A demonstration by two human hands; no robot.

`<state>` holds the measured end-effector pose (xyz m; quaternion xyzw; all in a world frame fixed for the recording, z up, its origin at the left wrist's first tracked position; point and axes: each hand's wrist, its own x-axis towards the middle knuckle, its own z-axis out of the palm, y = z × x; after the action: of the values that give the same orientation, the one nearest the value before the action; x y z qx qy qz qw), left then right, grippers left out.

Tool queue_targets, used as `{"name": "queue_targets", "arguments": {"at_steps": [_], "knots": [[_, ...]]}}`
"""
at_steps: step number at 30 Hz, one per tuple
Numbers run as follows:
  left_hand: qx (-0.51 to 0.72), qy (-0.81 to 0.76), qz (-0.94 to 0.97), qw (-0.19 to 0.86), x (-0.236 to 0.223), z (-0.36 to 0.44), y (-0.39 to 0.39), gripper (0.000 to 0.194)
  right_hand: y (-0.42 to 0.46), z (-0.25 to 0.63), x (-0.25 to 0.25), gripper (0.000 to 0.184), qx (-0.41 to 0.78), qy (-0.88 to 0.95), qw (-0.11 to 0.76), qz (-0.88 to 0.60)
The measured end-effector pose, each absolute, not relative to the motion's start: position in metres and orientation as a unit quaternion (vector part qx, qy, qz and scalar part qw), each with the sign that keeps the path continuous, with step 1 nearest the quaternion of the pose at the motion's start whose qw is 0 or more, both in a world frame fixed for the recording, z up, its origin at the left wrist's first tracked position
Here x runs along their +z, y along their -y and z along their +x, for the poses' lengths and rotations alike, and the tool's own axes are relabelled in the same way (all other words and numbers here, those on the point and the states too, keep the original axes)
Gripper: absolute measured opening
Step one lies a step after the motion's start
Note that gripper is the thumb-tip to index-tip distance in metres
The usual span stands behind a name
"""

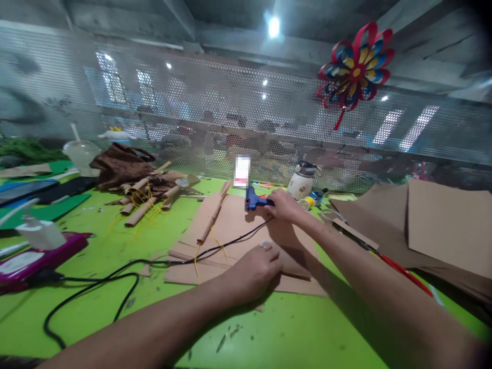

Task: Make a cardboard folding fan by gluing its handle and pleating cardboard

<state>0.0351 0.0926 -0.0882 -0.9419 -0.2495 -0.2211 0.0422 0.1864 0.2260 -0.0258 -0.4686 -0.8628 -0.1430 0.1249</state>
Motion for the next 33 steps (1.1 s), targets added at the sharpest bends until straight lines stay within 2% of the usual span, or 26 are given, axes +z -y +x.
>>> {"name": "queue_targets", "arguments": {"at_steps": [5, 12, 17, 22, 33], "knots": [[-0.216, 0.243, -0.945, 0.04, -0.086, 0.035, -0.092, 0.01, -0.238, 0.155, -0.026, 0.02, -0.142, 0.888, 0.115, -0.421], [-0.219, 0.24, -0.945, 0.036, -0.085, 0.034, -0.092, 0.012, -0.261, 0.166, -0.032, 0.015, -0.122, 0.915, 0.106, -0.368], [-0.229, 0.244, -0.942, 0.031, -0.086, 0.036, -0.094, 0.016, -0.256, 0.179, -0.031, 0.028, -0.128, 0.899, 0.168, -0.384], [-0.231, 0.254, -0.939, 0.026, -0.086, 0.036, -0.093, 0.016, -0.231, 0.197, -0.035, 0.024, -0.152, 0.855, 0.229, -0.439], [-0.266, 0.248, -0.931, -0.004, -0.091, 0.037, -0.096, 0.015, -0.197, 0.181, -0.072, 0.013, -0.171, 0.864, 0.155, -0.447]]}}
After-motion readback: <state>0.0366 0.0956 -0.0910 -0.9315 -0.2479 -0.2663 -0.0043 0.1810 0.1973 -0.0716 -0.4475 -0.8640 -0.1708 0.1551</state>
